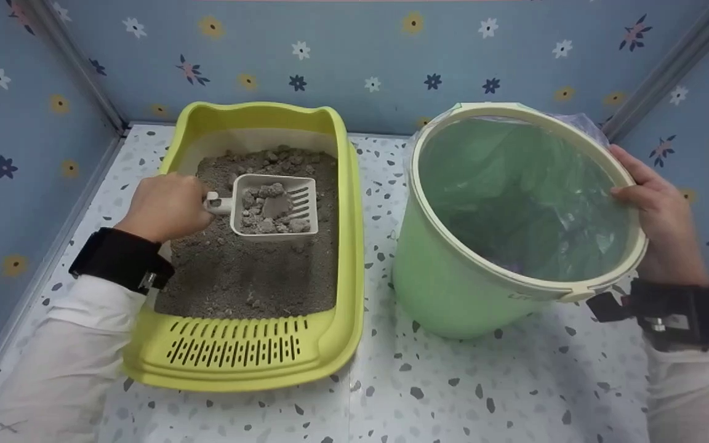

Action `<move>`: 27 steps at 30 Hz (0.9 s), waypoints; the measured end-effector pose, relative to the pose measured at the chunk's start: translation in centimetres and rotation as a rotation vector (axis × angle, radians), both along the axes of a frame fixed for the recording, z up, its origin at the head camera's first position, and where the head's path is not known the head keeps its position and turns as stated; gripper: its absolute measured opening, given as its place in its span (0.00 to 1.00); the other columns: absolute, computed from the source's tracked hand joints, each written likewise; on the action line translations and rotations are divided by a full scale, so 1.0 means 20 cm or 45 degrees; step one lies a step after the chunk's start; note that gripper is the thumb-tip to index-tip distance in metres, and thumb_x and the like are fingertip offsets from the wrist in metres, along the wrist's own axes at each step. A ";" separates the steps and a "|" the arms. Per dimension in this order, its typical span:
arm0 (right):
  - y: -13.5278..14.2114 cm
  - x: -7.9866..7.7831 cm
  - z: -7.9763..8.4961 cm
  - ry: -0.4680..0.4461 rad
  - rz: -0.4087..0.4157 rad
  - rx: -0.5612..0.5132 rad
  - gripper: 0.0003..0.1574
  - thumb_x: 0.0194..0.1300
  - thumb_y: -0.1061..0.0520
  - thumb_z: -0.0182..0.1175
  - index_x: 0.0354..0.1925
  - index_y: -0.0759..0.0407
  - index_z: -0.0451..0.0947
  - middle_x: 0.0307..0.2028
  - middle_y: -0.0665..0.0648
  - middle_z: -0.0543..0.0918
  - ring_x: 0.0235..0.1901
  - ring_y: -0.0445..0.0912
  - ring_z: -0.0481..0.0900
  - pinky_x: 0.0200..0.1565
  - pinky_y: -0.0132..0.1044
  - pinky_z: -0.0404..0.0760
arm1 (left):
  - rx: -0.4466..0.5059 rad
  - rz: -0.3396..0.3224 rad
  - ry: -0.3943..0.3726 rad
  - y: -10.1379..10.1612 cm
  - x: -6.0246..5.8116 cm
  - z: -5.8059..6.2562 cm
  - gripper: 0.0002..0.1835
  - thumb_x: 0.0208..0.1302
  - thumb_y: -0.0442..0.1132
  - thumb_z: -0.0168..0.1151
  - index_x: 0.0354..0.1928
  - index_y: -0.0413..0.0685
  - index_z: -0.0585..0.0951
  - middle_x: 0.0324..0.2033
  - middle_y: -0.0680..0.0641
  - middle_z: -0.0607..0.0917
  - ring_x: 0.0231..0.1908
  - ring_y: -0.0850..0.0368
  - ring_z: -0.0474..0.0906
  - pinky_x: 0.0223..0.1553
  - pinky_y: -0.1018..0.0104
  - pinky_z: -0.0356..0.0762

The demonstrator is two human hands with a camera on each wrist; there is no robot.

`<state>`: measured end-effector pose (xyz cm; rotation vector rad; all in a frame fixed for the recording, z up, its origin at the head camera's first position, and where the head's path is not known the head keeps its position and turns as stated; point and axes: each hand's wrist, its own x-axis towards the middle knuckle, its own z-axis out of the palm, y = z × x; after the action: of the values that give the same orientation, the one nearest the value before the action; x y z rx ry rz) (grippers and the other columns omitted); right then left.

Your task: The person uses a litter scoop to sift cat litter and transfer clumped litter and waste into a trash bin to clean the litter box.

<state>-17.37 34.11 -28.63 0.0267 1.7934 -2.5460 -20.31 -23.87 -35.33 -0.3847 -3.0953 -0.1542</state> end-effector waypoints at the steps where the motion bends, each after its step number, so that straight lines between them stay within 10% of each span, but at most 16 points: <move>1: 0.00 0.00 0.00 0.000 -0.002 0.000 0.38 0.66 0.74 0.44 0.70 0.52 0.57 0.73 0.53 0.51 0.59 0.42 0.72 0.54 0.32 0.73 | 0.026 0.017 -0.055 0.00 0.00 0.00 0.15 0.48 0.37 0.58 0.13 0.50 0.64 0.11 0.53 0.63 0.15 0.55 0.61 0.17 0.62 0.58; 15: 0.00 0.00 0.00 -0.007 -0.020 0.024 0.37 0.65 0.74 0.45 0.69 0.52 0.59 0.72 0.54 0.53 0.56 0.42 0.75 0.53 0.32 0.74 | 0.276 0.020 -0.590 -0.03 -0.02 0.00 0.11 0.48 0.39 0.61 0.19 0.51 0.67 0.15 0.54 0.63 0.15 0.60 0.57 0.16 0.66 0.58; 27: 0.00 0.01 0.00 0.017 -0.052 0.150 0.37 0.66 0.71 0.48 0.70 0.52 0.57 0.72 0.52 0.53 0.65 0.42 0.65 0.53 0.30 0.72 | 0.341 0.026 -0.649 -0.02 -0.03 -0.02 0.09 0.46 0.36 0.61 0.21 0.48 0.69 0.16 0.53 0.65 0.16 0.60 0.58 0.16 0.67 0.59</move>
<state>-17.23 34.12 -28.64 0.0497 1.9656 -2.4690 -20.95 -24.28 -35.70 -0.3476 -3.4914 -0.7703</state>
